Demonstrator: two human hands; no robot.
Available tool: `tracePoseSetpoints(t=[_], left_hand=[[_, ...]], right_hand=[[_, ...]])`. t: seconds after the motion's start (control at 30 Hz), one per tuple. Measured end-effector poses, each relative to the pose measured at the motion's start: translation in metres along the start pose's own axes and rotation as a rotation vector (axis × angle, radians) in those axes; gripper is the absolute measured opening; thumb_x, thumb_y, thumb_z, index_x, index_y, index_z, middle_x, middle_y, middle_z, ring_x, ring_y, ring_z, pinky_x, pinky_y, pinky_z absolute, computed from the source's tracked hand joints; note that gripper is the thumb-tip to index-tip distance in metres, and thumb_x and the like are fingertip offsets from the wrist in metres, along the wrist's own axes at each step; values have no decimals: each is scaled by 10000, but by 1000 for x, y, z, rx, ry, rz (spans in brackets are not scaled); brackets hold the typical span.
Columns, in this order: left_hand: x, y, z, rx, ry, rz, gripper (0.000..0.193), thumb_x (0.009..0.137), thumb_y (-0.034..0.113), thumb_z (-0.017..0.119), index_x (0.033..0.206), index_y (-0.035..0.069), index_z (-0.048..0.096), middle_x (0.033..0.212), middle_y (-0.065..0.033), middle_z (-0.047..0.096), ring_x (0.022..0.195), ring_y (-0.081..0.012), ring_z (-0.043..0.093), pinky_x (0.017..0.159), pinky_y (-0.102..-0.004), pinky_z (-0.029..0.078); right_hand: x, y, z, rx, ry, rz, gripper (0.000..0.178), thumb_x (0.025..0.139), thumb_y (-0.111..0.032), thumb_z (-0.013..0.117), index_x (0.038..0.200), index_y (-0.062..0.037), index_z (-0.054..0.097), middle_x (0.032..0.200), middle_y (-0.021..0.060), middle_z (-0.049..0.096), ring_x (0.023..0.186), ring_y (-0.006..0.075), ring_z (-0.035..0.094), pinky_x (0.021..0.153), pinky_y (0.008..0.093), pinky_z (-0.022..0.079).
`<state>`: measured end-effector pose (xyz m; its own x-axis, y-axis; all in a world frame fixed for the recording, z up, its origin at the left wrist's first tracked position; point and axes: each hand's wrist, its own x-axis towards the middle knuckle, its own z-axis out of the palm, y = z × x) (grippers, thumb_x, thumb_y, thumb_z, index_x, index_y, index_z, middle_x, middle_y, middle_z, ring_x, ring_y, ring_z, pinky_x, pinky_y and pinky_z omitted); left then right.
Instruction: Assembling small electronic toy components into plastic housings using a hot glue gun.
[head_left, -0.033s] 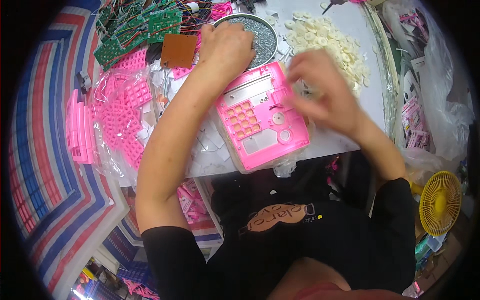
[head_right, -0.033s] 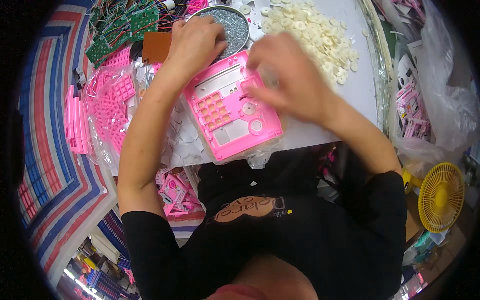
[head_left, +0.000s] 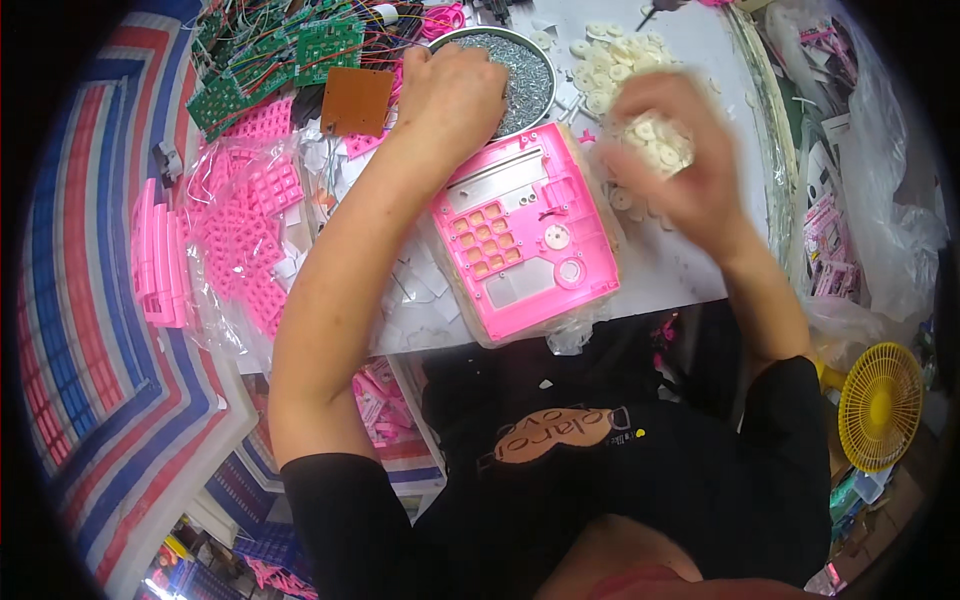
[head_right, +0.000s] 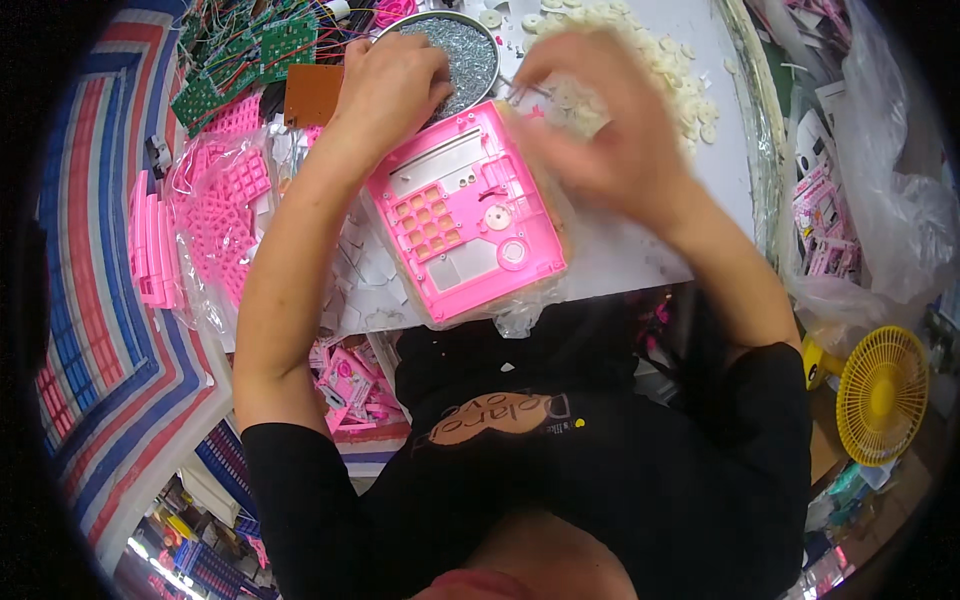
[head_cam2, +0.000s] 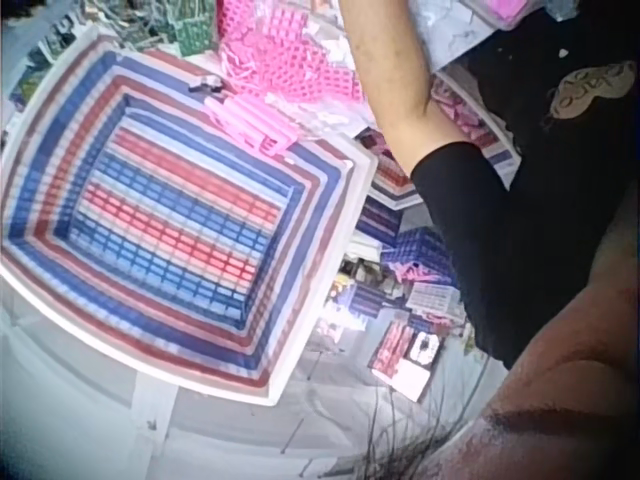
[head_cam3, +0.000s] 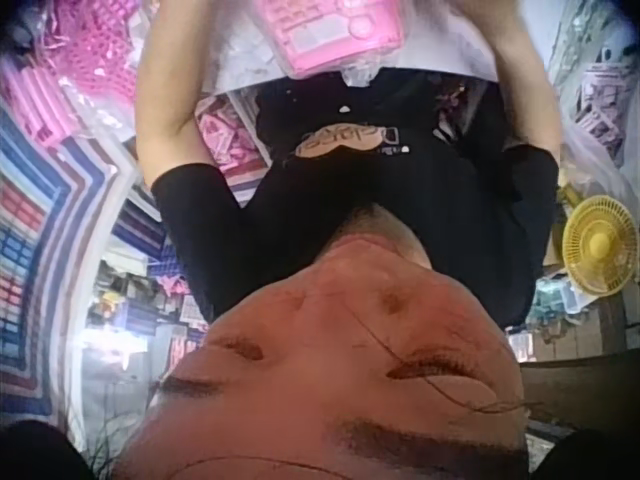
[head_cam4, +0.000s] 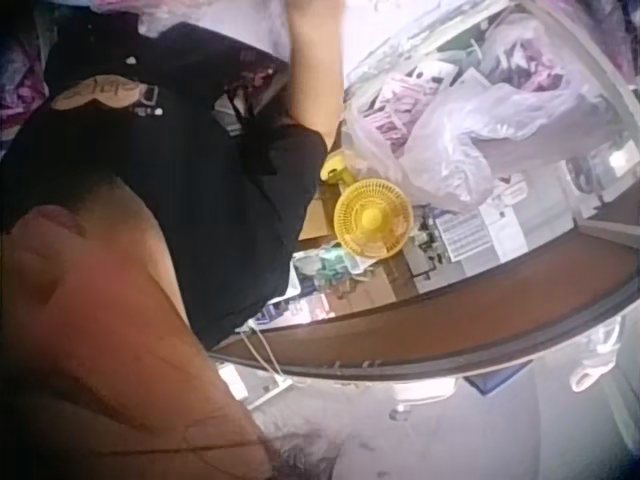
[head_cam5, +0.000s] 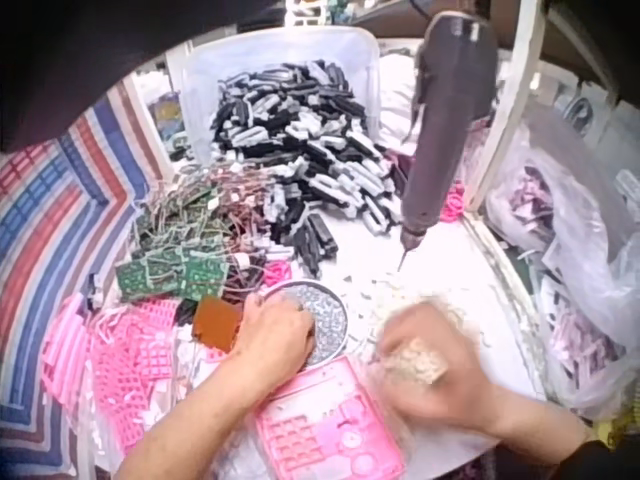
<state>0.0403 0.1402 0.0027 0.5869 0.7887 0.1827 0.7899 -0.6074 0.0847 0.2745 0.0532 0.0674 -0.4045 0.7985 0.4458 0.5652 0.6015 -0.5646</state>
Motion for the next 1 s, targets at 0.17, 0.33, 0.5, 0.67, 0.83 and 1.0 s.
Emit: tracePoseSetpoints(t=[0.17,0.33,0.5,0.67,0.83,1.0], left_hand=[[8,1,0,-17,100,43,166,903,235,664,828,93,707,895,-68,662,939,-287,644,864,-489,409],[17,4,-5,74,98,10,161,914,243,650,856,97,686,900,-66,667,933,-285,642,857,-480,406],[-31,23,-45,-168,205,62,111,862,225,695,872,125,649,877,-39,667,912,-254,635,876,-452,361],[-106,86,-50,-539,242,10,137,784,116,773,863,135,662,850,9,676,850,-191,620,867,-412,326],[-120,94,-43,-720,270,-78,158,794,117,801,897,156,688,831,33,693,754,-173,614,834,-382,328],[-116,95,-45,-735,270,-48,187,768,112,809,893,148,675,799,27,661,755,-184,611,843,-399,331]], right_hand=[[103,13,-29,756,564,-89,310,981,-214,637,1209,-13,579,1034,75,656,975,172,638,860,332,512],[157,-2,-19,970,-71,-162,416,953,-204,713,1273,12,557,953,111,705,867,193,707,744,337,560],[114,-41,-8,1135,-74,126,402,937,-177,707,1253,5,539,852,92,653,757,187,656,659,320,545],[14,-47,1,1280,-20,73,341,968,-300,684,1180,-138,471,617,-33,444,524,108,443,547,278,420],[13,-69,10,1375,41,-79,365,961,-362,720,1142,-151,484,627,-42,477,516,96,446,554,271,416],[-1,-55,28,1495,71,-133,356,961,-330,721,1133,-134,478,644,-21,496,528,103,456,553,280,413]])
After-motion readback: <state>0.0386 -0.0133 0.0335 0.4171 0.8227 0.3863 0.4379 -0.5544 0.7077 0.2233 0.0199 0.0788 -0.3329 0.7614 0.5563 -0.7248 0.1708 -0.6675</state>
